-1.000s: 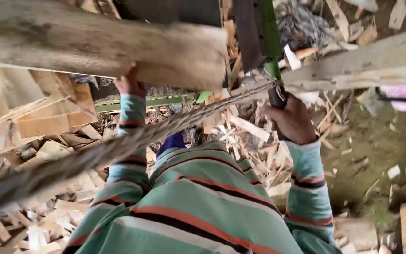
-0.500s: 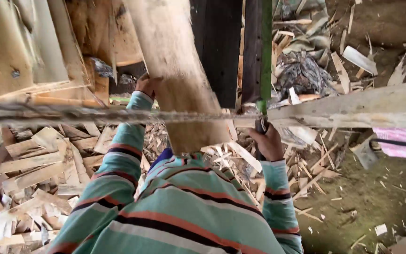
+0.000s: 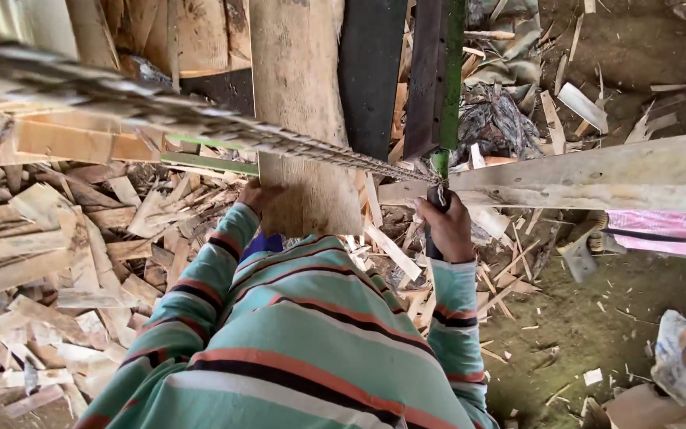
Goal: Cutting thin sheets of wood using a manual lever-operated machine.
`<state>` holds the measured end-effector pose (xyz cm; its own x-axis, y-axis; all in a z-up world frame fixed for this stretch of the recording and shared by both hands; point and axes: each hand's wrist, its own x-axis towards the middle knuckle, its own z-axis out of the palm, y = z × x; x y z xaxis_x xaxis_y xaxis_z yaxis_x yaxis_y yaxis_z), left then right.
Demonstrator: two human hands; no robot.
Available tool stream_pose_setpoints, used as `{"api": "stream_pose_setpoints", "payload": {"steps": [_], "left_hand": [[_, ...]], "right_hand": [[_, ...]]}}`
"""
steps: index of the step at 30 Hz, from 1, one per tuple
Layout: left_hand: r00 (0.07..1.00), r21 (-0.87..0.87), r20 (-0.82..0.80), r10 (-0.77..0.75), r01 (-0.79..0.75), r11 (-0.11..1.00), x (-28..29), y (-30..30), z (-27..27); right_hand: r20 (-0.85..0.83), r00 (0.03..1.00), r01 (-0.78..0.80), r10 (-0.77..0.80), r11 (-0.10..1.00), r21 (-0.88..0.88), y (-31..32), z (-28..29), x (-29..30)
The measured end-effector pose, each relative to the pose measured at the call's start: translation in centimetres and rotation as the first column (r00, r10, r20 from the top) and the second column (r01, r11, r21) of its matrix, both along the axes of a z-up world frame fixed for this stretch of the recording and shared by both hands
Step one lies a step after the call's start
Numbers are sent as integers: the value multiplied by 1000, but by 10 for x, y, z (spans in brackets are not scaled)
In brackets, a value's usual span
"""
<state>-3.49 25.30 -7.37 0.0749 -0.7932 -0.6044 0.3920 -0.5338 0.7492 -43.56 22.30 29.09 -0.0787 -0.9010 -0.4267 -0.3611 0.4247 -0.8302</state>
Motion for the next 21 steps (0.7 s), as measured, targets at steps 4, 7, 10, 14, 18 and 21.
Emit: {"api": "stream_pose_setpoints", "payload": {"steps": [4,7,10,14,18,21], "left_hand": [[999,-140,-51,0,-7,990,9,-2,-20],[807,-436,582,-96,409,802,27,-9,0],[306,-356,934,182,813,461,39,-24,72],[342,-286,938,60,663,692,51,-48,115],[359,-424,906,224,769,479,61,-72,158],[356,-482,870,340,758,440,62,-82,192]], "right_hand": [[7,1000,7,-7,1000,4,2,2,4],[49,999,8,-8,1000,-3,3,9,5],[91,996,8,-7,1000,-11,3,17,5],[91,996,10,-8,1000,-25,1,15,0],[94,995,16,-16,1000,-2,3,18,4],[115,993,22,-19,999,-27,3,10,-2]]}}
